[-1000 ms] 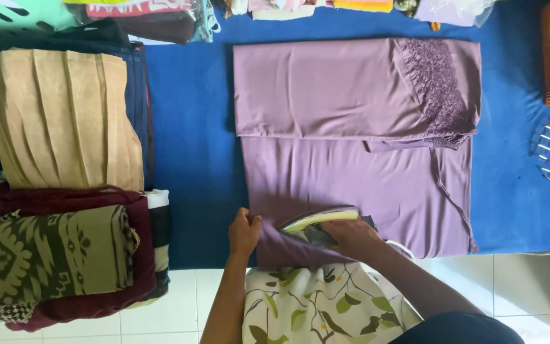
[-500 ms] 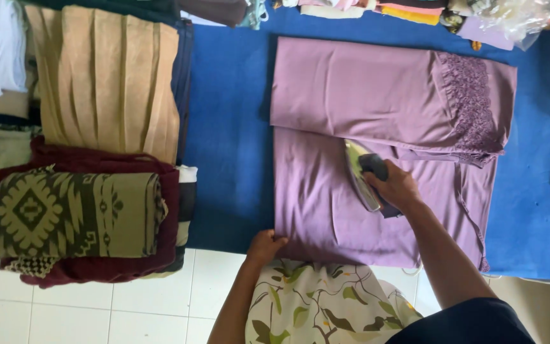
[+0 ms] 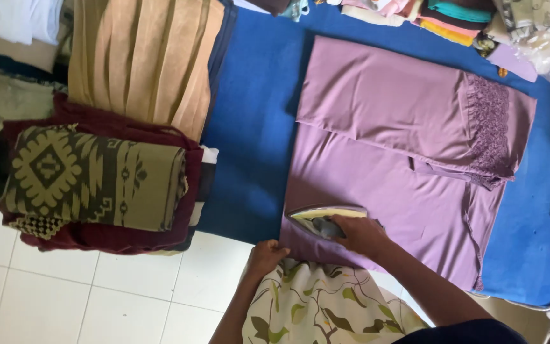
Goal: Ironing a purple garment on an ironing board.
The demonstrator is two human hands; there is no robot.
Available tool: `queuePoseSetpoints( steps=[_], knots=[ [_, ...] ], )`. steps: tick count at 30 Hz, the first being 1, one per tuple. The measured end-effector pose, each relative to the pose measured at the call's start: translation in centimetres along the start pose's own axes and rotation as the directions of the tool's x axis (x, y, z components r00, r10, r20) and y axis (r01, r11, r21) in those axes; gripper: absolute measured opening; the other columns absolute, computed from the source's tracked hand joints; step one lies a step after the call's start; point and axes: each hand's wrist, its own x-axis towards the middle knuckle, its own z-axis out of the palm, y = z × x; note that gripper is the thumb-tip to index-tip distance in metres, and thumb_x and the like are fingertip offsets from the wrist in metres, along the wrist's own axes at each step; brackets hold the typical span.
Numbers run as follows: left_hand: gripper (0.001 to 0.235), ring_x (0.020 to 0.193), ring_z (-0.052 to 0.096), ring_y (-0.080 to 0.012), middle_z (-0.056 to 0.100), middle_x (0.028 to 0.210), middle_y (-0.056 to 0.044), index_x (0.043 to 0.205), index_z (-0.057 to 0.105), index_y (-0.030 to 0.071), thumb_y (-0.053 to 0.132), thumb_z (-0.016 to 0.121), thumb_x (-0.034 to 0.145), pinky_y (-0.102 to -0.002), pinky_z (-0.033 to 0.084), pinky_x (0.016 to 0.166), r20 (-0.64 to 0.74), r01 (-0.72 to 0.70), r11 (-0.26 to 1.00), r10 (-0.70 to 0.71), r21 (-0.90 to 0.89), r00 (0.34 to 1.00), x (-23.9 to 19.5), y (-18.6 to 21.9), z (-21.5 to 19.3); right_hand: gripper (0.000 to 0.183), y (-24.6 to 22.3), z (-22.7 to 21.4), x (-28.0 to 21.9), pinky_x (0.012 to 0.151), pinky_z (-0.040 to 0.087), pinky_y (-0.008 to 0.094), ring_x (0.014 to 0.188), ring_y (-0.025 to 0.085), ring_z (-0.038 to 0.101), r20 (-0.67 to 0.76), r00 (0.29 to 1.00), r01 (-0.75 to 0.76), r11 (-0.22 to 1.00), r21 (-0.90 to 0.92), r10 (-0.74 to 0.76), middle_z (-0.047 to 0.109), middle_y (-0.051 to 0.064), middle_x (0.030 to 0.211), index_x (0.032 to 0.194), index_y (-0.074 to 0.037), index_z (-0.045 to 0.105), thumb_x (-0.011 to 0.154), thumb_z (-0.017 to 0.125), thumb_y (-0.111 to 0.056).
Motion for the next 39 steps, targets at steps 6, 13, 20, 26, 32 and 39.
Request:
queuePoseSetpoints(
  steps=[6, 13, 20, 26, 32, 39],
  knots=[
    [0.042, 0.084, 0.073, -0.0267, 0.077, 0.087, -0.012, 0.092, 0.076, 0.009, 0.048, 0.080, 0.075, -0.043, 0.055, 0.075, -0.006, 0.073, 0.949, -0.075, 0.306, 0.997, -0.1, -3.8, 1.9, 0.040, 2.8, -4.0, 4.3, 0.080, 0.060, 0.049, 0.091, 0.034, 0.075, -0.004, 0.948, -0.317, 0.938, -0.139, 0.319, 0.075, 0.011, 0.109, 0.126, -0.028, 0.060, 0.091, 0.067, -0.046],
    [0.029, 0.074, 0.071, -0.0219, 0.074, 0.081, -0.011, 0.096, 0.069, 0.006, 0.033, 0.074, 0.087, -0.038, 0.054, 0.067, -0.094, -0.097, 0.989, 0.086, -0.116, 0.992, -0.1, -9.0, 4.2, 0.051, 5.8, -8.5, 10.0, 0.079, 0.054, 0.055, 0.091, 0.045, 0.071, -0.359, 0.879, -0.333, 0.943, 0.011, 0.314, 0.073, 0.022, 0.093, 0.111, -0.013, 0.066, 0.086, 0.076, -0.057],
    [0.029, 0.071, 0.070, -0.0227, 0.072, 0.080, -0.012, 0.097, 0.069, 0.006, 0.032, 0.073, 0.088, -0.038, 0.052, 0.066, -0.117, -0.088, 0.990, 0.076, -0.108, 0.990, -0.3, -8.4, 3.9, 0.056, 4.5, -4.8, 9.9, 0.079, 0.057, 0.052, 0.085, 0.044, 0.071, -0.220, 0.970, -0.123, 0.989, -0.078, 0.104, 0.074, 0.022, 0.092, 0.123, -0.014, 0.066, 0.084, 0.075, -0.054],
    [0.031, 0.077, 0.074, -0.0249, 0.076, 0.084, -0.013, 0.099, 0.071, 0.006, 0.033, 0.076, 0.085, -0.038, 0.056, 0.070, -0.073, -0.155, 0.988, 0.154, -0.005, 0.985, 1.0, -9.7, 3.8, 0.056, 0.8, 3.5, 6.0, 0.076, 0.060, 0.047, 0.079, 0.034, 0.074, -0.094, 0.989, 0.118, 0.993, -0.004, -0.118, 0.075, 0.020, 0.093, 0.116, -0.011, 0.065, 0.084, 0.076, -0.055],
    [0.031, 0.078, 0.077, -0.0266, 0.077, 0.085, -0.013, 0.097, 0.074, 0.007, 0.036, 0.075, 0.087, -0.040, 0.057, 0.070, 0.030, -0.250, 0.968, 0.249, 0.027, 0.968, 2.5, -11.2, 2.9, 0.047, -6.9, 5.2, 0.1, 0.060, 0.065, 0.039, 0.067, 0.023, 0.074, 0.145, 0.957, -0.289, 0.823, 0.488, 0.250, 0.073, 0.013, 0.088, 0.120, -0.009, 0.059, 0.089, 0.071, -0.043],
    [0.037, 0.083, 0.074, -0.0298, 0.076, 0.090, -0.016, 0.098, 0.078, 0.008, 0.043, 0.077, 0.085, -0.043, 0.056, 0.074, 0.136, -0.323, 0.918, 0.298, 0.230, 0.945, 4.7, -12.6, 2.4, 0.046, -8.3, 6.2, 1.5, 0.055, 0.059, 0.034, 0.060, 0.019, 0.075, -0.212, 0.882, -0.181, 0.718, 0.673, 0.421, 0.075, 0.011, 0.074, 0.120, -0.007, 0.061, 0.089, 0.071, -0.039]
  ],
)
